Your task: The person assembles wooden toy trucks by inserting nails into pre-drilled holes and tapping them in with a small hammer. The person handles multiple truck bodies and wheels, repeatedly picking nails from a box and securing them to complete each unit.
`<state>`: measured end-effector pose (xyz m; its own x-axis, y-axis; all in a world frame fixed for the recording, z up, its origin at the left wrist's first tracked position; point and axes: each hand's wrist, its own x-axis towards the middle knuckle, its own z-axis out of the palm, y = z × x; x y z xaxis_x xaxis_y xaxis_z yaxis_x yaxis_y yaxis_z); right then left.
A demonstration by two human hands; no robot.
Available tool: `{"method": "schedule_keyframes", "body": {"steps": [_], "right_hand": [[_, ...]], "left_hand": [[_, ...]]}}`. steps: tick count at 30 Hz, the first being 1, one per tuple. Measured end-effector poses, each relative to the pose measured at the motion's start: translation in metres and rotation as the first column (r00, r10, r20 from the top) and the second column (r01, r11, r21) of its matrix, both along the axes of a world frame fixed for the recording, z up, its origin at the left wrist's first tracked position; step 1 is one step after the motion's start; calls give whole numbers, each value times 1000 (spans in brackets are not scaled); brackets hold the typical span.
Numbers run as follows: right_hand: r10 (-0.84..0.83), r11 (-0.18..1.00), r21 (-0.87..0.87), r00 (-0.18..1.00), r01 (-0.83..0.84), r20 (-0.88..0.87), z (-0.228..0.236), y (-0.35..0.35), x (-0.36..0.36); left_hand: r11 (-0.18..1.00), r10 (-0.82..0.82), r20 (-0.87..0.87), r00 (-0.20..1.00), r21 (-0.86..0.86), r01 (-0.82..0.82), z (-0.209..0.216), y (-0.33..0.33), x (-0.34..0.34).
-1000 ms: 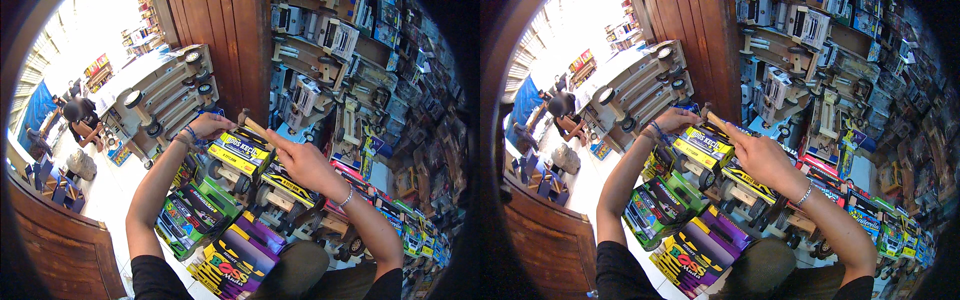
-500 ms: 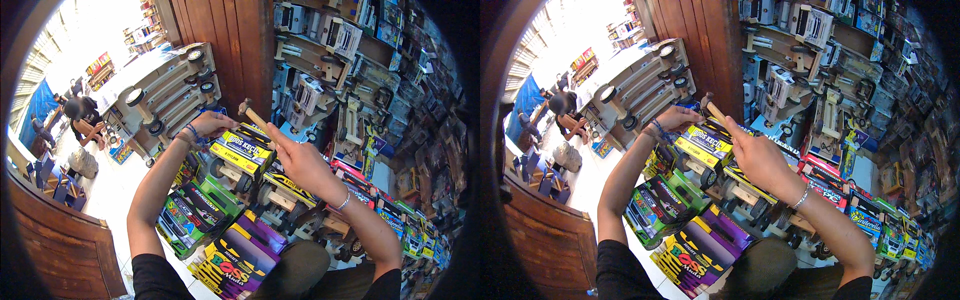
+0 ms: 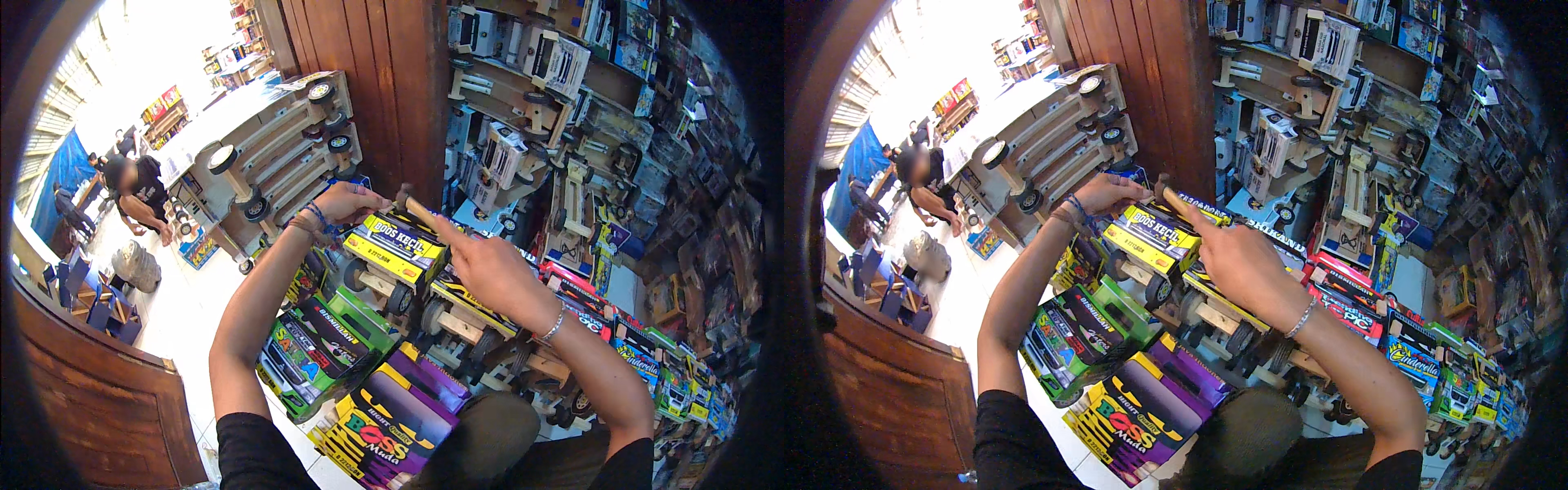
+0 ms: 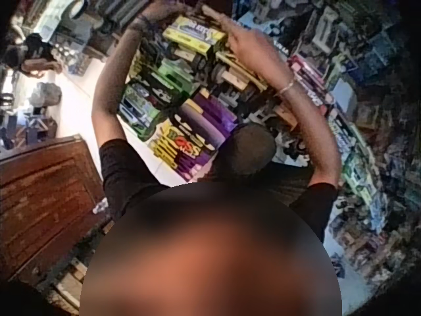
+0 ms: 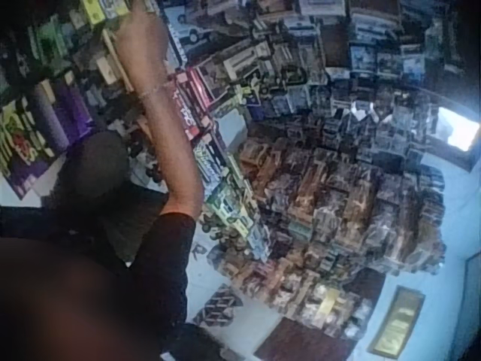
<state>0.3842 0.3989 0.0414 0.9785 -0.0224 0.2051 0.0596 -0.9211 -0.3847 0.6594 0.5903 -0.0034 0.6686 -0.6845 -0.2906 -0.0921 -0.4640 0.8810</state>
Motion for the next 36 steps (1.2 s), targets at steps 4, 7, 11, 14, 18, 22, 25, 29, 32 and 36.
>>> {"method": "schedule_keyframes", "body": {"steps": [4, 7, 11, 14, 18, 22, 25, 29, 32, 36], "right_hand": [[-3, 989, 145, 1000, -1, 26, 16, -9, -8], [-31, 960, 281, 999, 17, 45, 37, -16, -20], [-9, 968, 241, 946, -74, 324, 46, -18, -27], [-83, 981, 195, 931, 13, 356, 44, -26, -46], [-453, 846, 469, 809, 256, 375, 56, -58, -118], [-560, 790, 597, 561, 141, 609, 76, -122, -194], [-506, 736, 677, 650, -18, 567, 99, -186, -244], [-808, 436, 900, 432, -22, 402, 96, -227, -348], [-938, 273, 706, 343, 654, 45, 87, -185, -506], [-690, 556, 617, 723, 557, -32, 6, -126, -574]], "left_hand": [[1000, 16, -34, 999, 27, -16, 3, 0, -6], [991, -128, 16, 992, -31, 128, 0, 2, -5], [998, -49, -2, 999, -30, 49, -5, 0, -3], [993, -89, -109, 990, -89, 80, -1, -1, -7], [1000, -13, -113, 993, -8, 12, 3, 2, -16], [979, -88, -271, 958, -204, 32, 1, 6, -8], [972, -55, -216, 975, -237, 2, 0, 18, -7], [993, 87, -51, 995, -78, -91, 10, 38, -7], [994, 111, 30, 993, -19, -110, 11, 21, -7], [984, 149, 294, 944, 47, -170, 31, 13, -27]]}}
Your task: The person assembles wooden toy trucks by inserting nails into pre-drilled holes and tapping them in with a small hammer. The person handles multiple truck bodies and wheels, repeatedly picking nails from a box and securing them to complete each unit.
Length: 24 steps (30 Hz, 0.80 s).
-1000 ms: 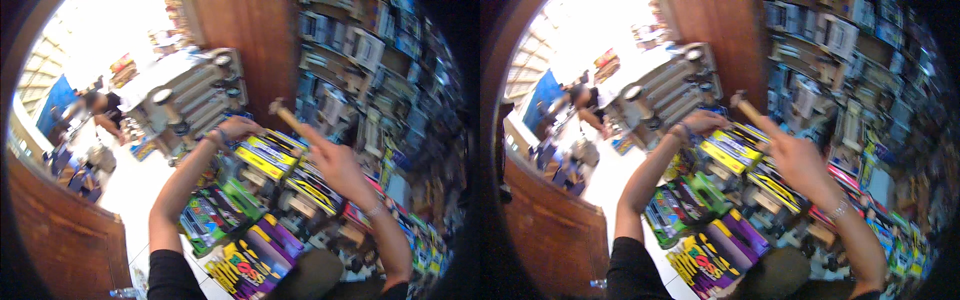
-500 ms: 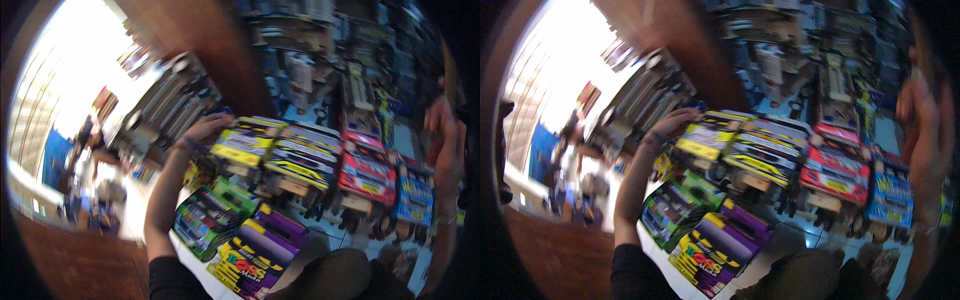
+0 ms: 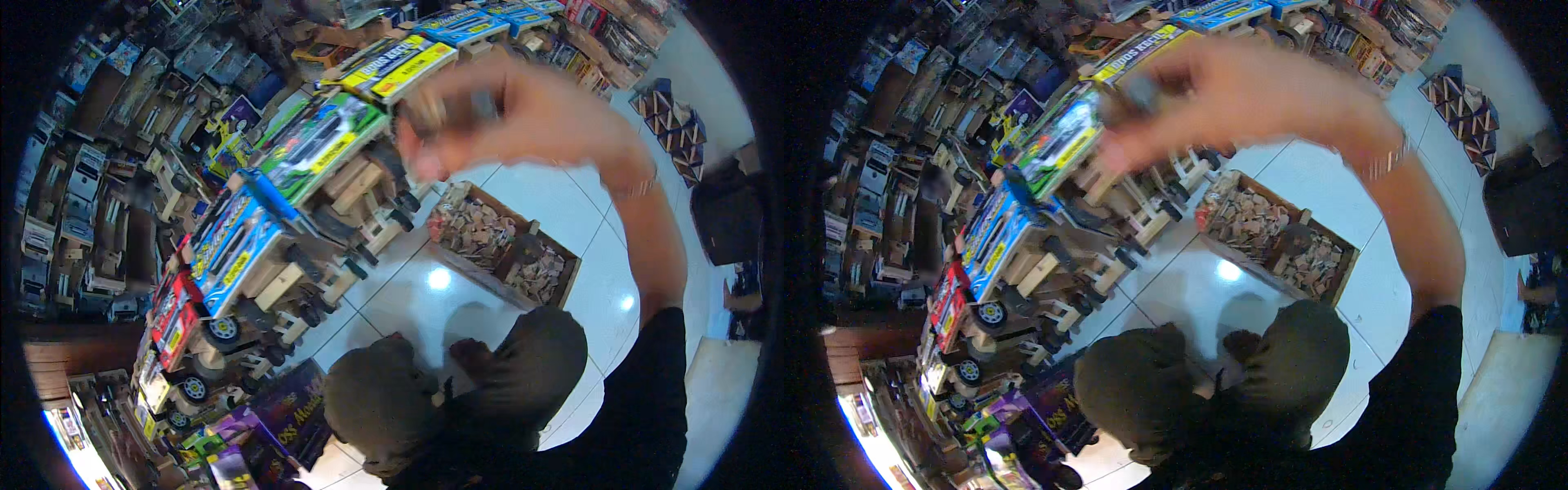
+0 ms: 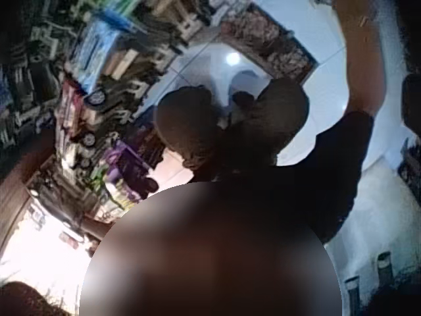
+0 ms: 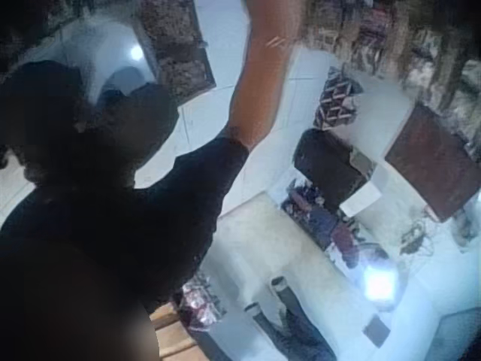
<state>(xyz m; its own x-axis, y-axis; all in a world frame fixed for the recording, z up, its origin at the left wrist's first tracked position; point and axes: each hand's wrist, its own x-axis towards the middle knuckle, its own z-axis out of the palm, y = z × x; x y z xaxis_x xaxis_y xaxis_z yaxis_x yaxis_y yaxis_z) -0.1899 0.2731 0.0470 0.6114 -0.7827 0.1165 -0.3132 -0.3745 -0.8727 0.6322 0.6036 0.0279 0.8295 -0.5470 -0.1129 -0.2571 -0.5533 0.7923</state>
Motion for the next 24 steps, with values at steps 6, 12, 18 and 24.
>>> {"method": "schedule_keyframes", "body": {"steps": [6, 12, 18, 24], "right_hand": [[-68, 993, -111, 592, -36, -803, -187, 70, -68], [-67, 963, -140, 296, -232, -953, -323, 91, -67], [-116, 917, -255, 405, -307, -907, -370, 74, -96], [317, 851, 145, 273, -505, -908, -330, 142, -71]], "left_hand": [[985, -136, 479, 867, 161, 65, 88, 1, -148], [808, -585, 63, 808, 135, 574, 113, -27, -365], [448, -785, -408, 466, 145, 882, 81, 15, -490], [157, -818, -543, 189, 105, 982, 15, 30, -529]]}}
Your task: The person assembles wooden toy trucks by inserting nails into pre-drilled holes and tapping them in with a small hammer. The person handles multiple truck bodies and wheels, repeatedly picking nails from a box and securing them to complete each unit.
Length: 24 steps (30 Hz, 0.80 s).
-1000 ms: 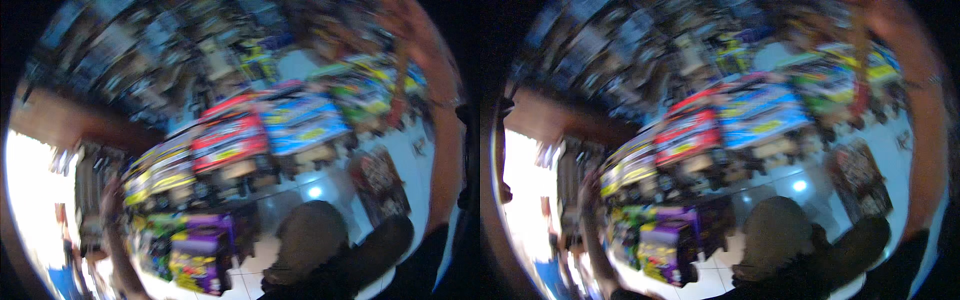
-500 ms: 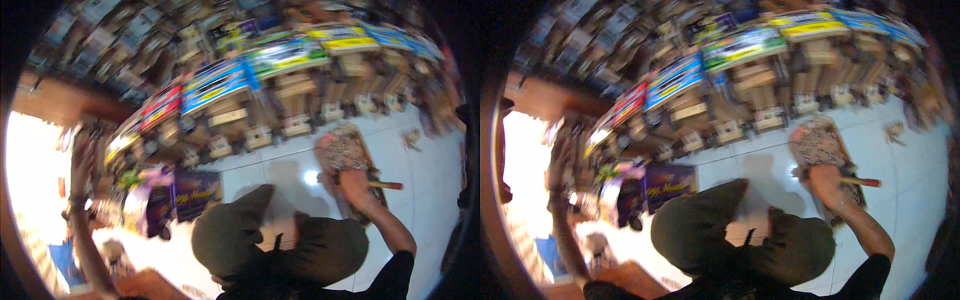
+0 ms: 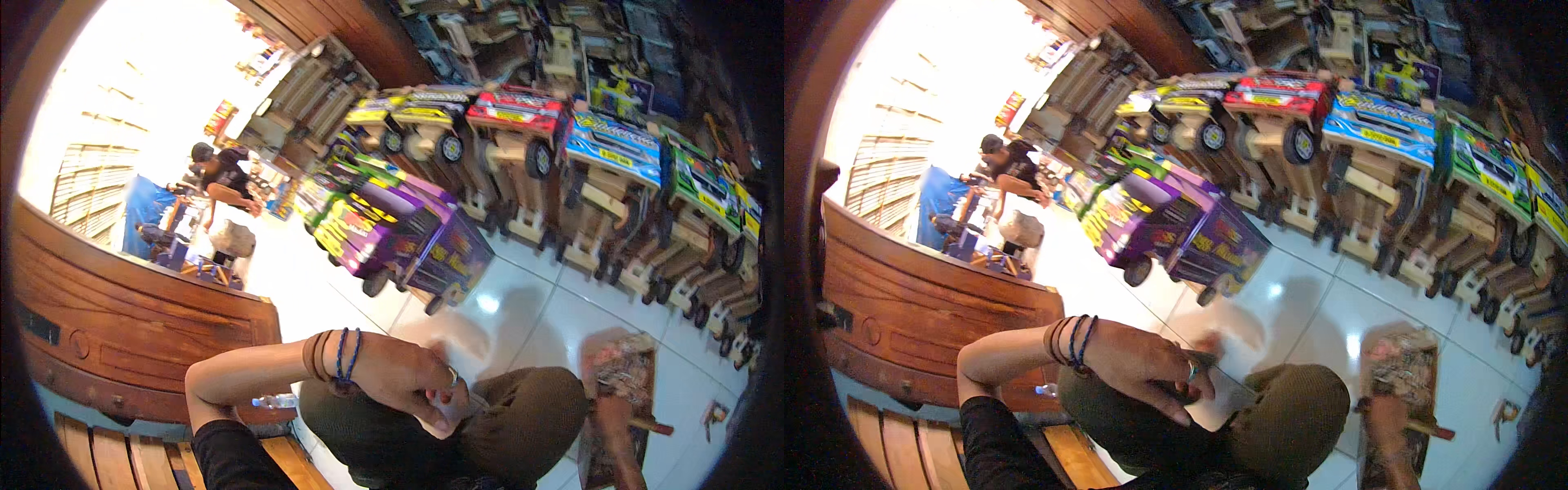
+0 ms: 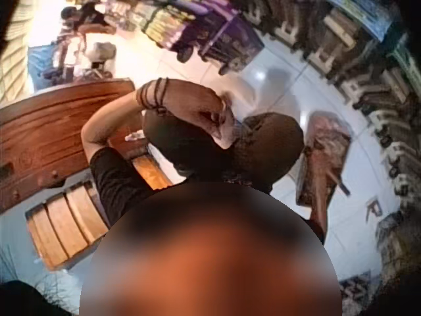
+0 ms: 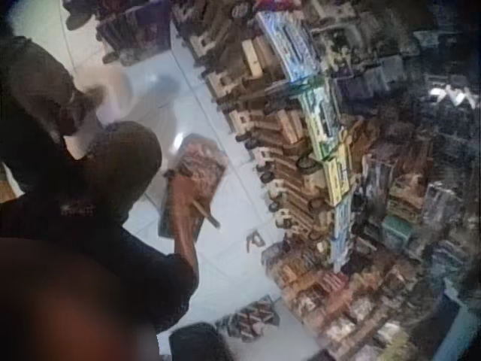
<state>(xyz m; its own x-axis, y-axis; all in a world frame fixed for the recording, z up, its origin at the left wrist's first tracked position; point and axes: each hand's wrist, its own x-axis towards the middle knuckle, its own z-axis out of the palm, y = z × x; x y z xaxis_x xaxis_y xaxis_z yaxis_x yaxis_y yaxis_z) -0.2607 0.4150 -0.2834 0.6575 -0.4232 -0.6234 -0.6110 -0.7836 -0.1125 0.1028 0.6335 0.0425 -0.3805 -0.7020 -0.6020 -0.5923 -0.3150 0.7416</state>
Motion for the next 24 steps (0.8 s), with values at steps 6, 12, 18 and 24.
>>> {"method": "schedule_keyframes", "body": {"steps": [6, 12, 18, 24], "right_hand": [[139, 981, 35, 815, -192, 563, 10, 40, 33], [310, 903, 142, 844, -405, 438, -20, 52, 101], [621, 770, -54, 726, -636, 295, 40, 56, 170], [228, 951, -237, 967, -197, 110, 70, 32, 230]], "left_hand": [[946, 94, 235, 967, -323, -13, -16, -6, 29], [918, 222, 541, 811, -396, 13, 31, -11, 67], [780, 242, 517, 821, -606, 152, 43, -1, 122], [621, 454, 463, 761, -777, 102, 49, 51, 226]]}}
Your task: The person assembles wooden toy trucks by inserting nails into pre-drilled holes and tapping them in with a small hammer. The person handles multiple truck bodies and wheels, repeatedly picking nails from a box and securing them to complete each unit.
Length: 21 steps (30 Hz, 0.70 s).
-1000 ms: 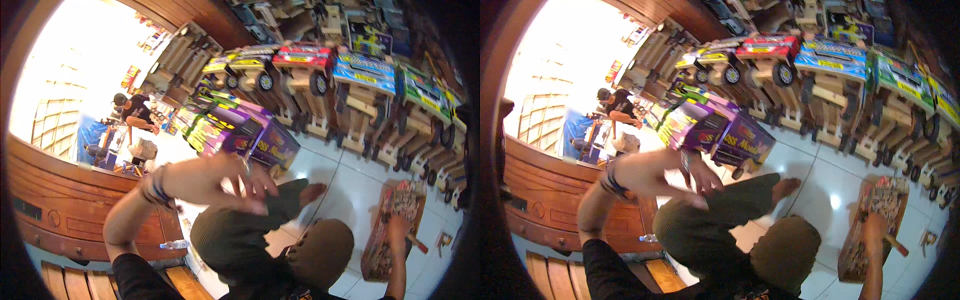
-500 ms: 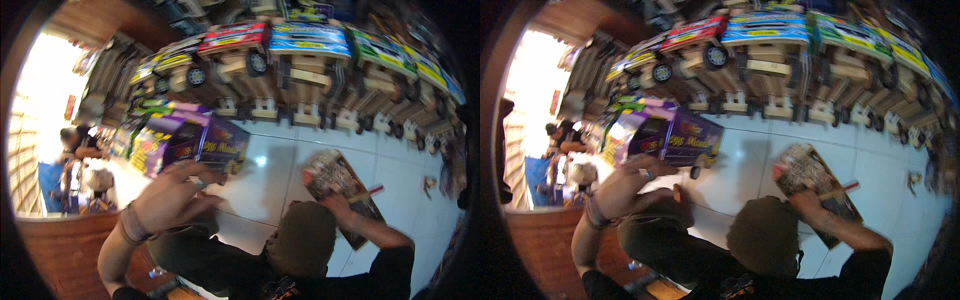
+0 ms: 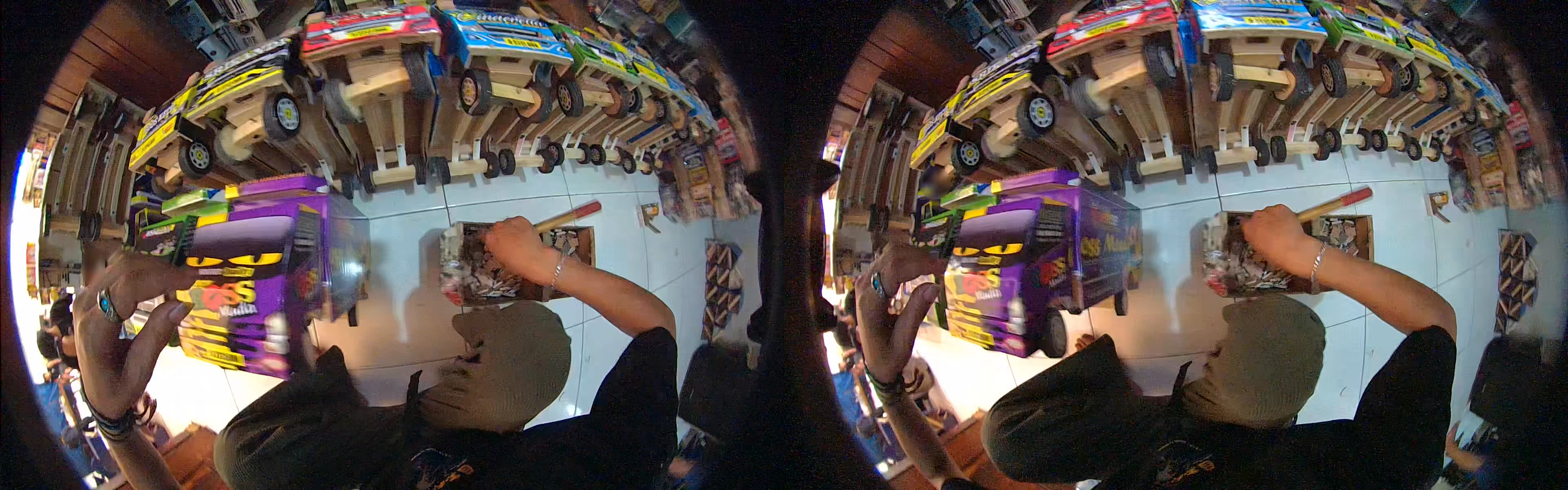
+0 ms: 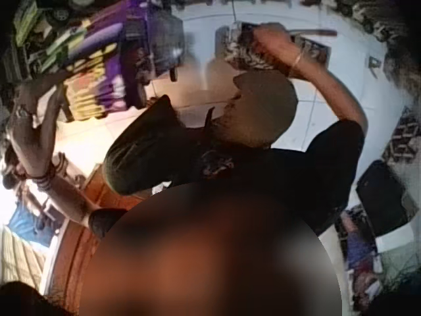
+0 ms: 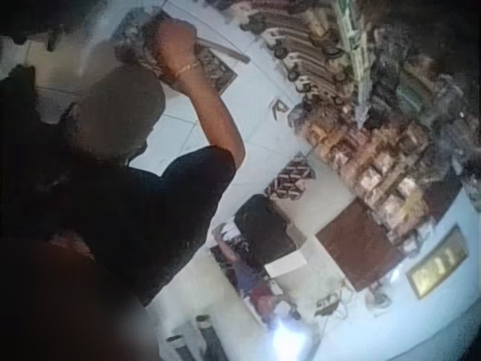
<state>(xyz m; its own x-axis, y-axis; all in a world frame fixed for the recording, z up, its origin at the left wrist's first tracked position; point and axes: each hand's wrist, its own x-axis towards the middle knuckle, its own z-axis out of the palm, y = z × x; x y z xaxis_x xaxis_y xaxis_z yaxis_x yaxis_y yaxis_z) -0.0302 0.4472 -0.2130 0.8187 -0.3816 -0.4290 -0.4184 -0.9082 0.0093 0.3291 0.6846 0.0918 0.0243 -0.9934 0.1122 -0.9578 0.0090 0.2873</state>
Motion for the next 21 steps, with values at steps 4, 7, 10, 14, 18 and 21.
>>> {"method": "schedule_keyframes", "body": {"steps": [4, 7, 10, 14, 18, 21], "right_hand": [[-241, 968, -116, 956, 224, -169, -18, 14, 16], [-362, 922, -162, 932, 352, -34, -19, 28, 2], [-425, 875, -210, 900, 437, 101, -2, 34, -19], [-610, 785, -11, 776, 619, 159, 38, 29, -36], [-795, 604, 227, 598, 764, 105, 100, 35, -26], [-835, 546, 472, 492, 692, 245, 156, 58, 7]], "left_hand": [[997, -66, -63, 996, -35, 64, -13, 46, 63], [995, -103, -157, 982, -4, 104, -18, 68, 102], [974, -223, -270, 936, -39, 221, -18, 67, 130], [893, -450, -317, 835, -131, 432, -19, 45, 148], [822, -565, -368, 738, -171, 544, -18, 26, 144], [822, -565, -397, 723, -192, 537, -17, 11, 129]]}}
